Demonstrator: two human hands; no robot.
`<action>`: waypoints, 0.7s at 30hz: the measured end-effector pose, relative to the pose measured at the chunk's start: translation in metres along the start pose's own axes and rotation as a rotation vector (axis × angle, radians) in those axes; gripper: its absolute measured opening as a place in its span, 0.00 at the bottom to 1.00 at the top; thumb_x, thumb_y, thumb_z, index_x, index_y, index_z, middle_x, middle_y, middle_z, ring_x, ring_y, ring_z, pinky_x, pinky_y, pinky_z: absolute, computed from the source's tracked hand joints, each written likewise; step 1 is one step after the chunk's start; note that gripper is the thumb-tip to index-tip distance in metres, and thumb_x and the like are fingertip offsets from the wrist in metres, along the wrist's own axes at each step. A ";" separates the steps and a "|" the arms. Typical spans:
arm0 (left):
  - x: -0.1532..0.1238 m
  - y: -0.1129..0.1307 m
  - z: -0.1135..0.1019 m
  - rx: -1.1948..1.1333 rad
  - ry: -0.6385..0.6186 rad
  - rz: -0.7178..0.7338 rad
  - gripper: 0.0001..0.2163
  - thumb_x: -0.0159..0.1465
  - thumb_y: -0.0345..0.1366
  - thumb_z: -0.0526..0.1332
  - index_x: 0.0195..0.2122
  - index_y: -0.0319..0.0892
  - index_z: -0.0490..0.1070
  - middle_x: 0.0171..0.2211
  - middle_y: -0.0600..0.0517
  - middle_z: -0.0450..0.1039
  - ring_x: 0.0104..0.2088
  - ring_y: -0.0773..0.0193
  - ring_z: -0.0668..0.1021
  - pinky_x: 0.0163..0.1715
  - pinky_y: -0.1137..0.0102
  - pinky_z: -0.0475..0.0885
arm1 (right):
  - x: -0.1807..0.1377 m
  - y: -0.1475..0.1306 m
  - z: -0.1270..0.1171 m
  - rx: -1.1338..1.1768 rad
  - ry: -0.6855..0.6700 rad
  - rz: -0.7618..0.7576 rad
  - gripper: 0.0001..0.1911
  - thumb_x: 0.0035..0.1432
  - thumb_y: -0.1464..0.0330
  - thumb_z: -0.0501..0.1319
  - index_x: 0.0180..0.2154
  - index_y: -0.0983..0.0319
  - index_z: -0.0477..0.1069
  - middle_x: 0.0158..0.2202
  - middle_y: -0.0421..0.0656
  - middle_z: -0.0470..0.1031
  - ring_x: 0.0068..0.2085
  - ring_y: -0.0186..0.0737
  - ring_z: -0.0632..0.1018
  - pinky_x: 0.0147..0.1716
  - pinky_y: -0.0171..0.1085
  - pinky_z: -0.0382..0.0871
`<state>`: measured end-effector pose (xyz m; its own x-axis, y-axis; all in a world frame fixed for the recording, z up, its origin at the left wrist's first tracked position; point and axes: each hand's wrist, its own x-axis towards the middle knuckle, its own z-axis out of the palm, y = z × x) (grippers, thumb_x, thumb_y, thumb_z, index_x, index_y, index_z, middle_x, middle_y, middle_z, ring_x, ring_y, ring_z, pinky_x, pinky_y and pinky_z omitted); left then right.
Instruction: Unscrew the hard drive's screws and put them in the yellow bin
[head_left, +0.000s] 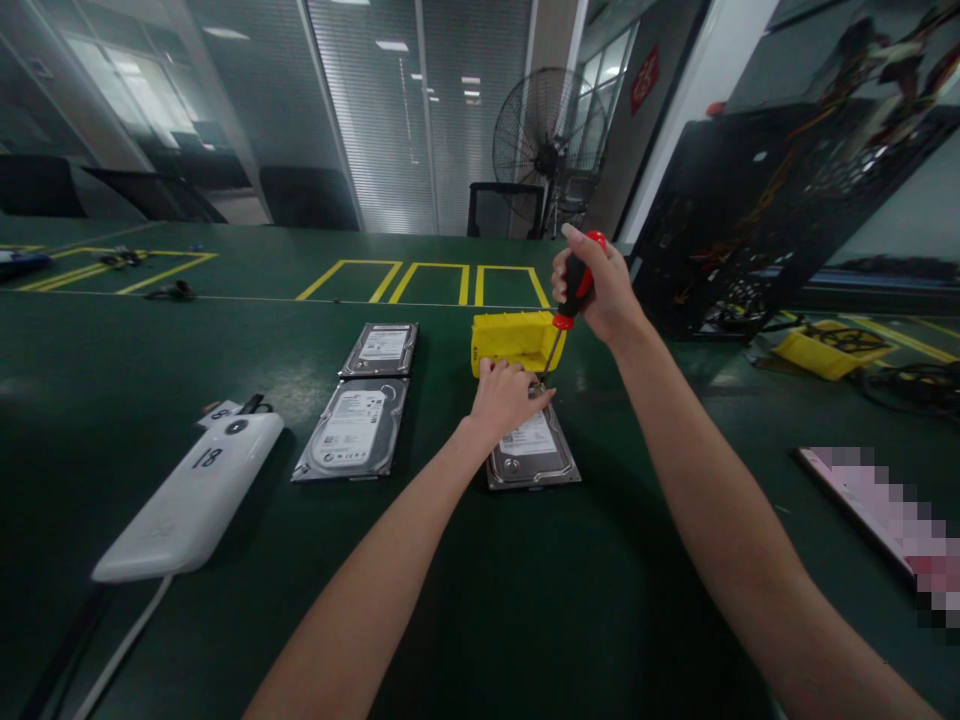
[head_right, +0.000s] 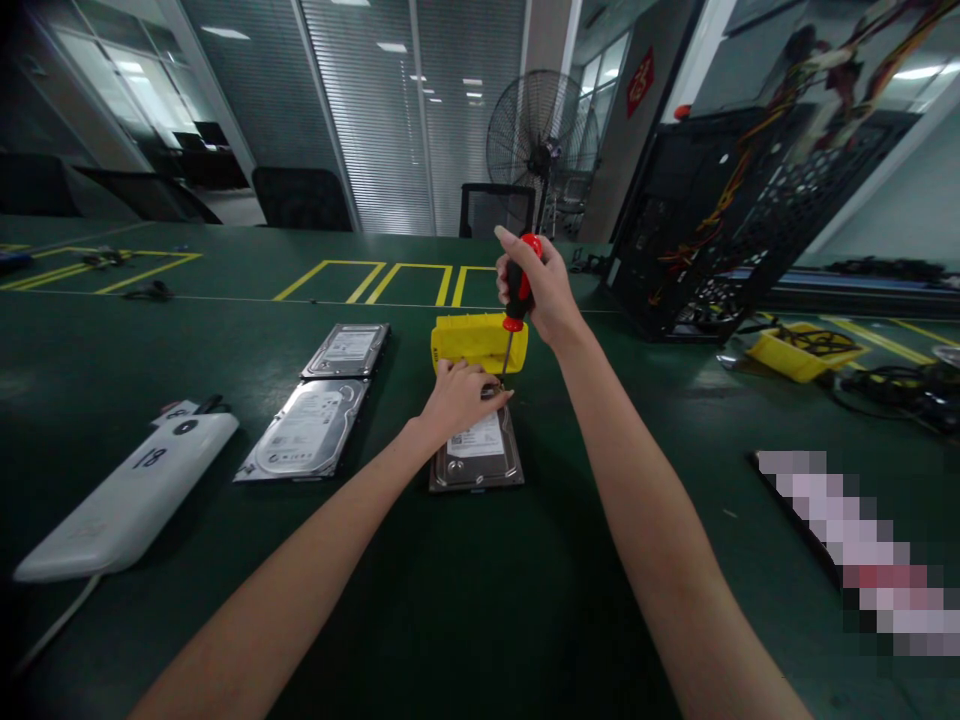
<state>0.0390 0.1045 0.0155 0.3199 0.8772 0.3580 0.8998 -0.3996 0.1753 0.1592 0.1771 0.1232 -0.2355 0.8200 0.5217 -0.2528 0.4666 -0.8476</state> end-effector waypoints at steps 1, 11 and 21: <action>0.000 0.000 0.000 0.008 0.001 -0.002 0.20 0.66 0.50 0.52 0.40 0.41 0.76 0.40 0.45 0.75 0.43 0.51 0.72 0.44 0.56 0.59 | 0.000 -0.003 -0.001 0.021 -0.020 0.017 0.22 0.47 0.49 0.64 0.27 0.58 0.60 0.22 0.34 0.64 0.20 0.27 0.65 0.18 0.32 0.59; 0.001 -0.002 0.003 -0.011 0.015 0.016 0.19 0.65 0.50 0.53 0.38 0.41 0.77 0.39 0.45 0.75 0.42 0.52 0.72 0.43 0.56 0.59 | -0.001 -0.013 -0.005 0.124 -0.046 0.095 0.23 0.47 0.48 0.63 0.24 0.59 0.61 0.19 0.33 0.61 0.19 0.26 0.64 0.17 0.31 0.58; 0.000 0.000 -0.002 -0.009 -0.022 0.009 0.20 0.66 0.51 0.51 0.41 0.41 0.76 0.42 0.45 0.75 0.44 0.52 0.72 0.45 0.57 0.59 | 0.001 -0.008 -0.006 -0.024 -0.075 0.007 0.20 0.49 0.47 0.61 0.30 0.56 0.62 0.21 0.34 0.61 0.21 0.30 0.67 0.19 0.33 0.63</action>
<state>0.0382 0.1041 0.0170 0.3350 0.8790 0.3393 0.8940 -0.4102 0.1801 0.1669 0.1769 0.1298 -0.3072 0.7966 0.5207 -0.2288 0.4693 -0.8529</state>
